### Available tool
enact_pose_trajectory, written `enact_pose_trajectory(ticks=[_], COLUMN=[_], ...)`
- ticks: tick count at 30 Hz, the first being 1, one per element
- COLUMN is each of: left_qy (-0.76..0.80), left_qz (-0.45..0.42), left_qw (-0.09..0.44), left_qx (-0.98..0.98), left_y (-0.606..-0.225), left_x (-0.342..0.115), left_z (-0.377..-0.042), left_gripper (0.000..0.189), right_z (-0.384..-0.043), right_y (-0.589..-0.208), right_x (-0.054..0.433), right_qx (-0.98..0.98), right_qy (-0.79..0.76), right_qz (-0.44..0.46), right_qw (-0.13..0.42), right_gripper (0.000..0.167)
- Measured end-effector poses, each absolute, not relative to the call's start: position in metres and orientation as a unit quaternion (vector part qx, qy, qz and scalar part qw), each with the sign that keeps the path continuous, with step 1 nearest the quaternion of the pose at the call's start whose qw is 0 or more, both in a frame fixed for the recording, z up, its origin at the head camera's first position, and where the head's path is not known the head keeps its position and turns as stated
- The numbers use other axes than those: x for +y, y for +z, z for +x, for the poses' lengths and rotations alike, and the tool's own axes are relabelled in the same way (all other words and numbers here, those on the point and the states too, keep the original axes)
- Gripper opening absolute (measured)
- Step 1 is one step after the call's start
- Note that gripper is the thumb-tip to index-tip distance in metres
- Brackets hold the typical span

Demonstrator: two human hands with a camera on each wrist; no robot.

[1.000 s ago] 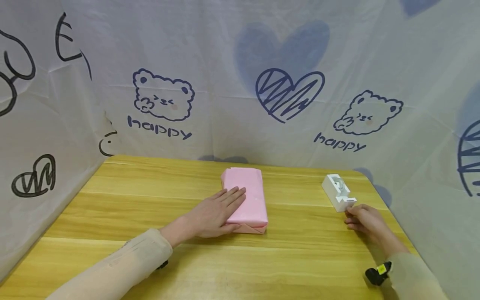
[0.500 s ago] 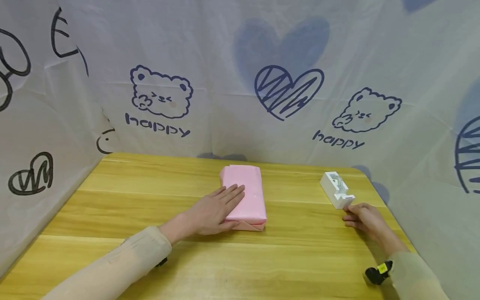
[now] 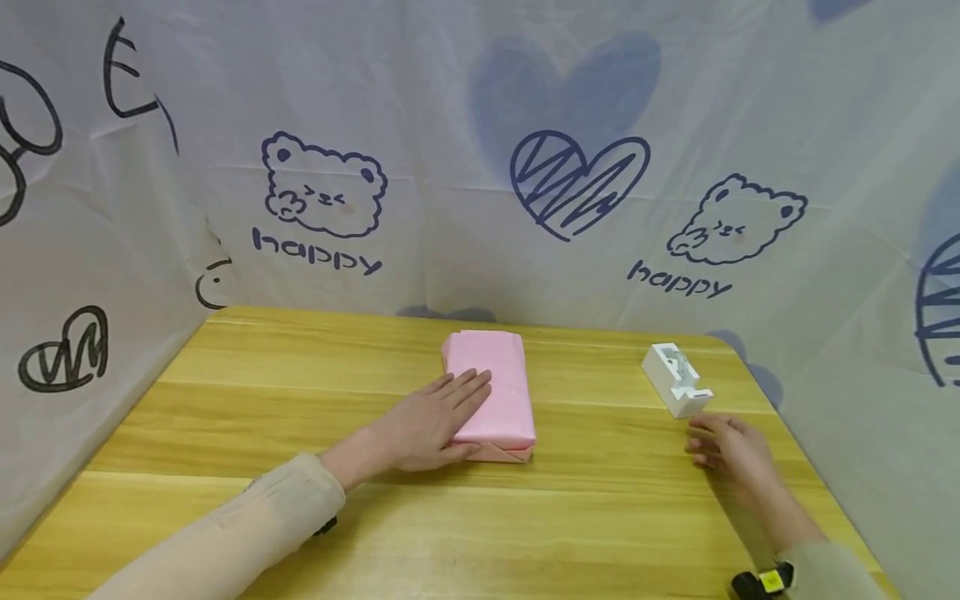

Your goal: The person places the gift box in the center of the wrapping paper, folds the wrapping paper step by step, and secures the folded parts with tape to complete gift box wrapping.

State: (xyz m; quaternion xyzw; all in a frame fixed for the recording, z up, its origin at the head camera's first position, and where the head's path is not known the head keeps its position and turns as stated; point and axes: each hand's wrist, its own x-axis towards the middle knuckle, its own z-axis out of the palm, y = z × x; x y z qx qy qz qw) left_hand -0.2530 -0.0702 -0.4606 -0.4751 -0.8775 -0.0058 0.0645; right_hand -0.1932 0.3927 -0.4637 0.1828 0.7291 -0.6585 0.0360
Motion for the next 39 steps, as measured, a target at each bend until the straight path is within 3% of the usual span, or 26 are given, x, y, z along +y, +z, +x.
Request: enact_pose_trajectory(ticks=[4, 10, 17, 22, 29, 39], left_qy=[-0.003, -0.006, -0.015, -0.01, -0.012, -0.003], left_qz=[-0.469, -0.454, -0.441, -0.436, -0.43, -0.429], left_qw=[0.068, 0.075, 0.079, 0.08, 0.081, 0.08], left_qx=[-0.881, -0.888, -0.894, -0.896, -0.899, -0.9], left_y=[-0.462, -0.464, -0.462, -0.462, -0.463, -0.462], left_x=[-0.07, -0.066, -0.06, -0.058, -0.057, -0.059], left_z=[-0.252, -0.249, -0.246, -0.245, -0.245, -0.245], left_gripper=[0.083, 0.083, 0.082, 0.082, 0.082, 0.082], right_z=[-0.185, -0.178, -0.167, -0.162, -0.164, -0.168], right_y=[-0.453, -0.442, -0.437, -0.44, -0.448, -0.455], right_x=[0.363, 0.309, 0.248, 0.215, 0.185, 0.172], right_qx=[0.742, 0.751, 0.729, 0.712, 0.69, 0.683], right_qy=[-0.652, -0.654, -0.68, -0.688, -0.695, -0.698], right_qz=[0.152, 0.083, 0.014, -0.06, -0.107, -0.1], right_qw=[0.02, 0.028, 0.08, 0.129, 0.173, 0.193], right_gripper=[0.031, 0.026, 0.022, 0.031, 0.038, 0.038])
